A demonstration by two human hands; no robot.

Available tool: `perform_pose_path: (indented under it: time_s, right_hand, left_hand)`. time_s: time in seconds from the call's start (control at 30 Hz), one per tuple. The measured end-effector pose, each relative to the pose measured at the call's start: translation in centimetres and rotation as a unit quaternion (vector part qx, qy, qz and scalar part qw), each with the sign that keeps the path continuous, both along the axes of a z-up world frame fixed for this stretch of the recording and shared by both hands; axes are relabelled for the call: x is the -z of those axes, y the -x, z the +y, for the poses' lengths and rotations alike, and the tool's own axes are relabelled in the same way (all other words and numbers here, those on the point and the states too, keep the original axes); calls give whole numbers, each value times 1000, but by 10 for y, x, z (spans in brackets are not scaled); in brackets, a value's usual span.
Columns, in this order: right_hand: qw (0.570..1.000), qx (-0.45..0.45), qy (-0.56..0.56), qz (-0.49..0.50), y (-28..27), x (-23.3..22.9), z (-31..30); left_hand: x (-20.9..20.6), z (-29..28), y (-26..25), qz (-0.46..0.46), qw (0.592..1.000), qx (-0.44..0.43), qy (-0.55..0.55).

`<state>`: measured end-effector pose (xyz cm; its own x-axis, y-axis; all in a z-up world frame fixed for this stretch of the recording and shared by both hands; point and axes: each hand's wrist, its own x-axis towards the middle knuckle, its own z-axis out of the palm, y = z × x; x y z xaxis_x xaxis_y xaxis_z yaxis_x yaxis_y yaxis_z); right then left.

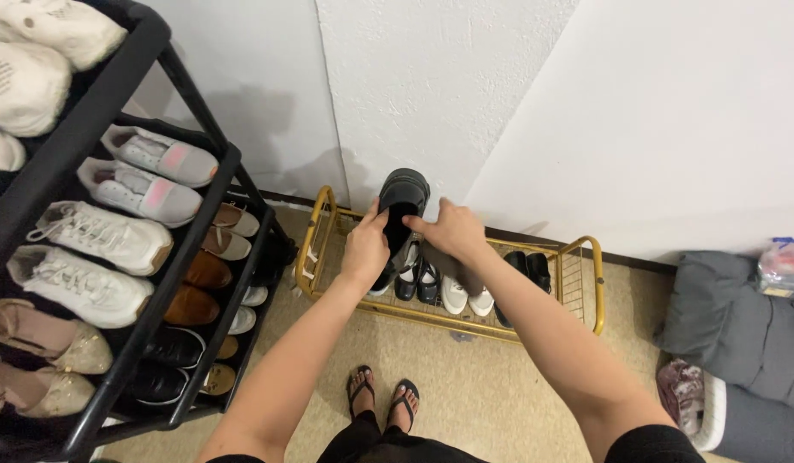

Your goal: Cleaning and organizing shoes on a rack.

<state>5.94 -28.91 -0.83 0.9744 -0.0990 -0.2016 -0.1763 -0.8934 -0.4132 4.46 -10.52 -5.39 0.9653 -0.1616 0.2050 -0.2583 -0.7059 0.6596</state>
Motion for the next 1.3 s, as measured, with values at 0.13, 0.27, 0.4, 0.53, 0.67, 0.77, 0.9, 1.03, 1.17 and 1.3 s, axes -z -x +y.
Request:
perform_pose_path:
  time_s: [0.13, 0.27, 0.4, 0.53, 0.67, 0.77, 0.9, 1.03, 1.17, 1.3]
  right_hand:
    - [997, 48, -58, 34, -17, 48, 8]
    - [990, 73, -103, -67, -38, 126, 11]
    - [982, 108, -142, -68, -39, 159, 31]
    - [975, 141, -163, -49, -37, 165, 51]
    - [975, 144, -167, -41, -34, 186, 55]
    - [968, 153, -196, -41, -29, 183, 61]
    - [962, 156, -217, -60, -34, 186, 61]
    - [971, 148, -182, -42, -58, 209, 51]
    - [974, 141, -174, -33, -86, 221, 38]
    - [972, 139, -183, -49, -127, 213, 25]
  left_hand:
    - [11, 0, -8, 19, 1000, 10, 11]
    - [6, 8, -13, -5, 998, 58, 26]
    - [5, 31, -22, 53, 994, 90, -22]
    - [19, 59, -36, -51, 990, 115, -70]
    - [33, 87, -32, 97, 993, 53, -37]
    - [53, 104, -24, 140, 989, 25, -29]
    - [117, 121, -15, 61, 997, 30, -34]
    - [135, 124, -7, 142, 988, 1, -60]
    - [134, 121, 1, 189, 981, -41, 13]
    - [135, 115, 7, 190, 979, -65, -23]
